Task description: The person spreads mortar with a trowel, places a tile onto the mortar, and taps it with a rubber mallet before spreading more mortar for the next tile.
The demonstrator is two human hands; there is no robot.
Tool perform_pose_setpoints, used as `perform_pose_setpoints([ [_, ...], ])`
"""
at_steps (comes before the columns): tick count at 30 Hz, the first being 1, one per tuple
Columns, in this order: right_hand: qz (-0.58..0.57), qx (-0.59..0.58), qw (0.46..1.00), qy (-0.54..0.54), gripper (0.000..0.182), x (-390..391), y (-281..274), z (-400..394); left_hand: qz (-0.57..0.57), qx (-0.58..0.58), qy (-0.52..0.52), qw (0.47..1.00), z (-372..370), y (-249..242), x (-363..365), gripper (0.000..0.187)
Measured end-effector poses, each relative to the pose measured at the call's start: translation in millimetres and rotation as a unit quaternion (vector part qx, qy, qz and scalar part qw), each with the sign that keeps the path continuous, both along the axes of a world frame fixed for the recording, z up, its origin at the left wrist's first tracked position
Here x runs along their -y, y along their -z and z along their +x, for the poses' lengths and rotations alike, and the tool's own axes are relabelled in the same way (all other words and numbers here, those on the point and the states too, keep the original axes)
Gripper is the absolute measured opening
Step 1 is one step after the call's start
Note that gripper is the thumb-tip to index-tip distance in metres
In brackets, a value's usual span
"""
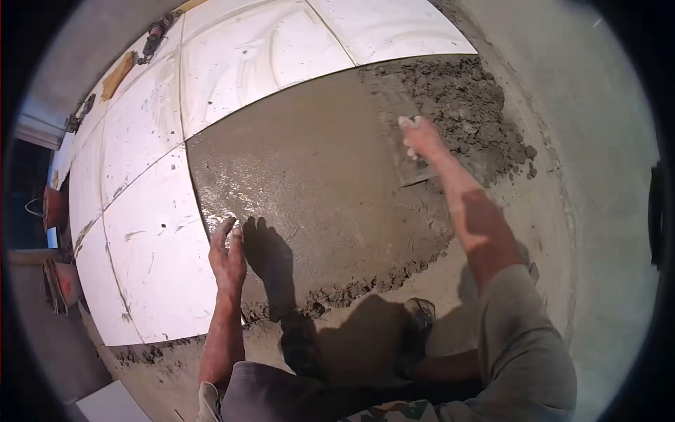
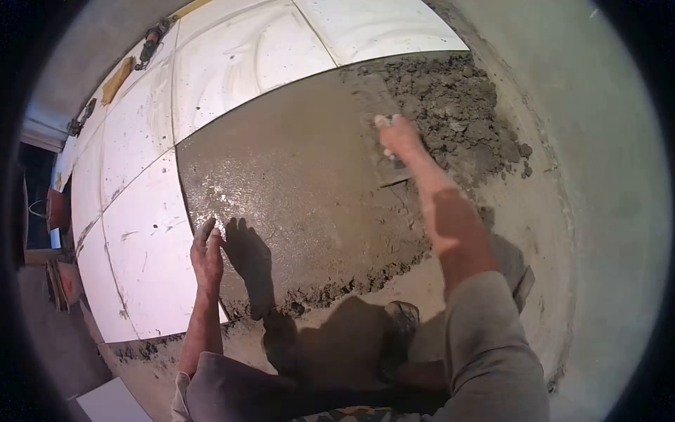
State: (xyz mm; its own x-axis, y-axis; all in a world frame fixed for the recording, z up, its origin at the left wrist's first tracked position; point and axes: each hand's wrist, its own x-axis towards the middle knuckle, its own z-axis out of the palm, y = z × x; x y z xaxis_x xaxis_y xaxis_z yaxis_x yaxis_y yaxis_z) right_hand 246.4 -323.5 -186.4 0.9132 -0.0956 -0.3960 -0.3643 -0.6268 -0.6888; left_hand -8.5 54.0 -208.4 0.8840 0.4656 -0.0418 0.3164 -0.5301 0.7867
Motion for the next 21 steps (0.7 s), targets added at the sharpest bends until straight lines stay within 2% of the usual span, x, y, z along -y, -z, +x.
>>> perform_pose_setpoints([
  [2, -0.033, -0.024, 0.999, 0.015, 0.055, 37.8, -3.3, -2.9, -0.009, 0.018, 0.008, 1.0, -2.8, 4.2, -4.4, 0.034],
  [4, -0.22, 0.072, 0.964, -0.134, 0.058, 94.9, 5.9, 11.8, -0.035, 0.024, 0.001, 0.999, -1.4, 3.6, -4.9, 0.036],
  [5, -0.23, 0.068, 0.963, -0.125, 0.058, 116.6, -8.0, 6.2, -0.07, 0.018, -0.013, 0.997, 0.0, 0.4, -3.5, 0.037],
  [7, -0.311, 0.086, 0.94, -0.11, 0.061, 154.6, -47.2, -7.8, -0.046, 0.003, -0.015, 0.999, 1.1, 4.1, -10.6, 0.038],
  [11, -0.38, 0.071, 0.918, -0.086, 0.059, 242.0, -71.0, -50.5, -0.076, 0.004, -0.007, 0.997, 8.8, -1.4, -14.0, 0.041],
  [13, -0.338, 0.113, 0.932, -0.064, 0.06, 266.4, -74.5, -95.8, -0.048, -0.002, -0.014, 0.999, 19.2, -18.7, -2.1, 0.041],
  [15, -0.321, 0.024, 0.946, 0.043, 0.055, 255.9, -88.3, -152.4, -0.017, -0.001, 0.003, 1.0, 25.6, -19.4, 1.1, 0.041],
  [16, -0.164, -0.062, 0.971, 0.161, 0.047, 271.4, -75.4, -185.5, 0.013, 0.01, 0.014, 1.0, 28.4, -20.6, 3.7, 0.041],
  [17, -0.122, 0.009, 0.961, 0.249, 0.038, 264.2, -45.3, -244.7, 0.019, -0.005, 0.009, 1.0, 31.5, -21.5, 8.2, 0.041],
  [18, -0.048, -0.02, 0.941, 0.335, 0.038, 261.6, -32.3, -272.5, 0.0, -0.009, 0.014, 1.0, 38.1, -24.2, 12.2, 0.04],
  [19, -0.041, -0.029, 0.917, 0.395, 0.039, 247.1, -24.5, -290.1, -0.017, -0.013, 0.019, 1.0, 45.4, -28.9, 15.9, 0.04],
  [20, -0.035, -0.041, 0.89, 0.452, 0.04, 233.6, -17.3, -302.3, -0.02, -0.073, 0.065, 0.995, 52.4, -42.9, 18.6, 0.043],
  [21, -0.032, -0.054, 0.892, 0.447, 0.04, 236.3, -2.4, -311.2, 0.019, -0.116, 0.042, 0.992, 55.5, -36.5, 13.7, 0.042],
])
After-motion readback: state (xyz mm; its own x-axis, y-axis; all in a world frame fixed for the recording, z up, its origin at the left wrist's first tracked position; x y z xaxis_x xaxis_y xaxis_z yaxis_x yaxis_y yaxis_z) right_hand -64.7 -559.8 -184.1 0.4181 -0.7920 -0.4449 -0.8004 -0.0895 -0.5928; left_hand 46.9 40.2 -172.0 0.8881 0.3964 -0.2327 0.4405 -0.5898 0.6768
